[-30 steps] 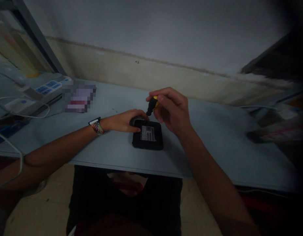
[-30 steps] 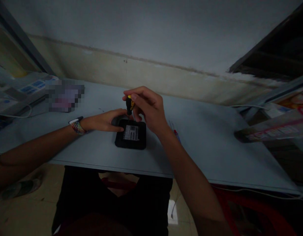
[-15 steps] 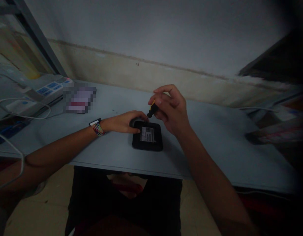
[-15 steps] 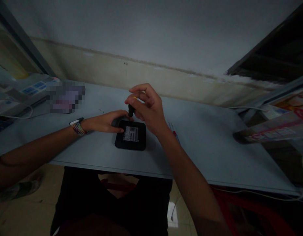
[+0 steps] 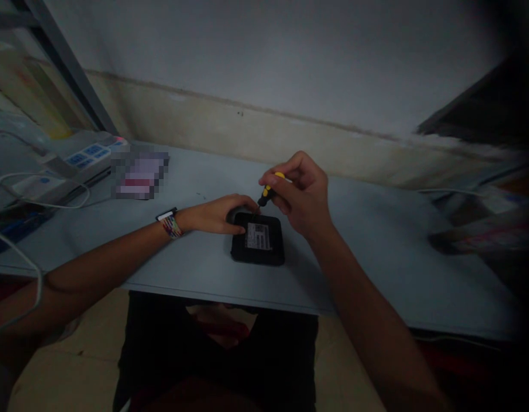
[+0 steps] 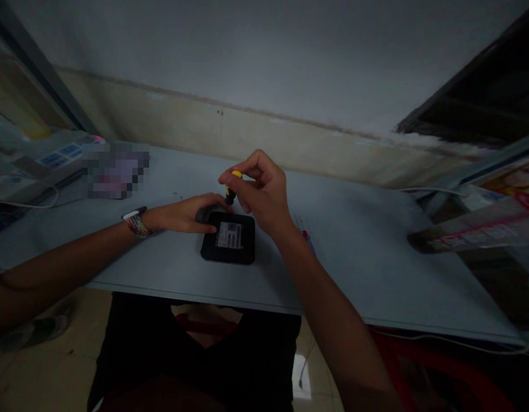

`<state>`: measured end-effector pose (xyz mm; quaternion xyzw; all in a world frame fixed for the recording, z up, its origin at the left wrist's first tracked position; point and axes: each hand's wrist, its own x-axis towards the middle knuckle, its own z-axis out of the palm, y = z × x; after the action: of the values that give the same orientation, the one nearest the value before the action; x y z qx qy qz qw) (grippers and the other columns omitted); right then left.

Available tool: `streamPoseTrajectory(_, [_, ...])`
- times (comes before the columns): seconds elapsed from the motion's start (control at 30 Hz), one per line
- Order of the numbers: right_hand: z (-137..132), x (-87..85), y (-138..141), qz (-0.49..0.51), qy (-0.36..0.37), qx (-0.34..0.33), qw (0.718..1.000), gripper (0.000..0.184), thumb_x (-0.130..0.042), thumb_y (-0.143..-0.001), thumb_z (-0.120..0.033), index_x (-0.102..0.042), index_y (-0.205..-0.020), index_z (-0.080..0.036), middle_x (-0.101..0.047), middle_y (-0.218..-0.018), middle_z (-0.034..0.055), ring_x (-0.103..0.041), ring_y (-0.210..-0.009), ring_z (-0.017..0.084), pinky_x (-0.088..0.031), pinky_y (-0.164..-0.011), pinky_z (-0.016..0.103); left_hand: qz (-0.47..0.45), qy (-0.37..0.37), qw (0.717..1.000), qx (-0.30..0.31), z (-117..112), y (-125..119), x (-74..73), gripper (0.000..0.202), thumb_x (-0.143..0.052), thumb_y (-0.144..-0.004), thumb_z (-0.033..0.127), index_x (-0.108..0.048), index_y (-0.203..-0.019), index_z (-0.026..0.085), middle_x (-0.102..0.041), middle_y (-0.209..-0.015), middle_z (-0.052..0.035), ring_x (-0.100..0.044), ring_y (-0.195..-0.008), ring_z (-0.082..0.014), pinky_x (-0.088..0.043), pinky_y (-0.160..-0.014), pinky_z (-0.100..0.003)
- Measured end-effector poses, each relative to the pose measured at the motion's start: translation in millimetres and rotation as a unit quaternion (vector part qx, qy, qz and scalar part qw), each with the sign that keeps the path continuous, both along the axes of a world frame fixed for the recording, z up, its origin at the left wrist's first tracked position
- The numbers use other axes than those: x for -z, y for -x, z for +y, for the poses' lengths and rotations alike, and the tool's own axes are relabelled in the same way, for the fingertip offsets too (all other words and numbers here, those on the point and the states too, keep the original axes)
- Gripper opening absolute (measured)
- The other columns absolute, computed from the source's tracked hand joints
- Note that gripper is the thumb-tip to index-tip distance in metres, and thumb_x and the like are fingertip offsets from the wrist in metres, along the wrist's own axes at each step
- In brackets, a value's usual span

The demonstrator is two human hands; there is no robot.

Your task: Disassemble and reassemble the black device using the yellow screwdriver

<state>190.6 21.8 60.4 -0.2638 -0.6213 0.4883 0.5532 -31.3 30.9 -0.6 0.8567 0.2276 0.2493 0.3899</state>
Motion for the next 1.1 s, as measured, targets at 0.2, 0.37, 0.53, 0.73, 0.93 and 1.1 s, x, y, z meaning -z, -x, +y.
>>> streamPoseTrajectory(0.2, [-3.8, -5.9, -3.6, 0.003, 0.022, -0.08, 0.997, 0.02, -0.078, -0.097, -0.043, -0.078, -0.104, -0.025, -0.079, -0.091, -0.0004, -0.039, -0.043, 0.002, -0.025, -0.038, 0.02, -0.001, 0.002, 1.0, -0.001, -1.3, -0.3, -1.8, 0.047, -0.077, -0.091, 0.034, -0.061, -0.133, 0.019, -0.069, -0.131, -0.0138, -0.067, -0.121, -0.0294, -0.054, -0.106, -0.047])
streamPoseTrajectory(0.37, [-0.1, -1.1, -3.3, 0.006, -0.008, -0.02, 1.0, 0.021, -0.09, -0.087, -0.038, -0.075, -0.089, -0.023, -0.078, -0.09, -0.0013, -0.045, -0.045, 0.002, -0.028, -0.037, 0.019, -0.003, -0.007, 1.0, 0.001, -2.6, 0.7, -3.8, 0.046, -0.078, -0.091, 0.033, -0.061, -0.133, 0.019, -0.069, -0.133, -0.0143, -0.066, -0.124, -0.0305, -0.05, -0.111, -0.05])
streamPoseTrajectory(0.53, [-1.0, -1.1, -1.6, -0.002, -0.023, 0.024, 0.999, 0.032, -0.096, -0.079, -0.034, -0.066, -0.081, -0.024, -0.077, -0.086, -0.0047, -0.047, -0.045, 0.003, -0.029, -0.034, 0.017, -0.01, -0.007, 1.0, 0.003, -2.0, 0.7, -1.9, 0.047, -0.078, -0.091, 0.033, -0.062, -0.134, 0.02, -0.069, -0.134, -0.0145, -0.066, -0.125, -0.0304, -0.051, -0.111, -0.051])
streamPoseTrajectory(0.73, [-8.8, -19.7, -8.2, 0.048, -0.052, 0.062, 0.996, 0.035, -0.096, -0.079, -0.041, -0.065, -0.08, -0.024, -0.076, -0.081, -0.0037, -0.046, -0.043, 0.003, -0.032, -0.033, 0.016, 0.003, -0.02, 1.0, 0.012, -0.2, 0.0, -3.1, 0.047, -0.075, -0.093, 0.032, -0.062, -0.136, 0.019, -0.069, -0.135, -0.015, -0.065, -0.126, -0.0309, -0.05, -0.112, -0.051])
streamPoseTrajectory(0.93, [-4.3, -15.4, -10.1, 0.075, -0.033, 0.08, 0.993, 0.027, -0.088, -0.088, -0.045, -0.069, -0.088, -0.025, -0.076, -0.094, -0.0029, -0.062, -0.049, 0.004, -0.054, -0.043, 0.018, 0.036, -0.084, 0.996, -0.007, -5.9, -4.8, -0.9, 0.042, -0.067, -0.101, 0.042, -0.062, -0.137, 0.021, -0.07, -0.132, -0.0133, -0.064, -0.124, -0.0314, -0.048, -0.113, -0.053])
streamPoseTrajectory(1.1, [-2.8, 10.8, 3.6, -0.013, 0.025, 0.03, 0.999, 0.025, -0.089, -0.086, -0.038, -0.073, -0.1, -0.025, -0.078, -0.098, -0.0009, -0.081, -0.077, 0.015, -0.073, -0.076, 0.031, 0.097, -0.204, 0.974, -0.037, -17.3, -13.5, 15.3, 0.051, -0.047, -0.113, 0.046, -0.049, -0.157, 0.02, -0.056, -0.158, -0.0184, -0.048, -0.15, -0.036, -0.037, -0.124, -0.06])
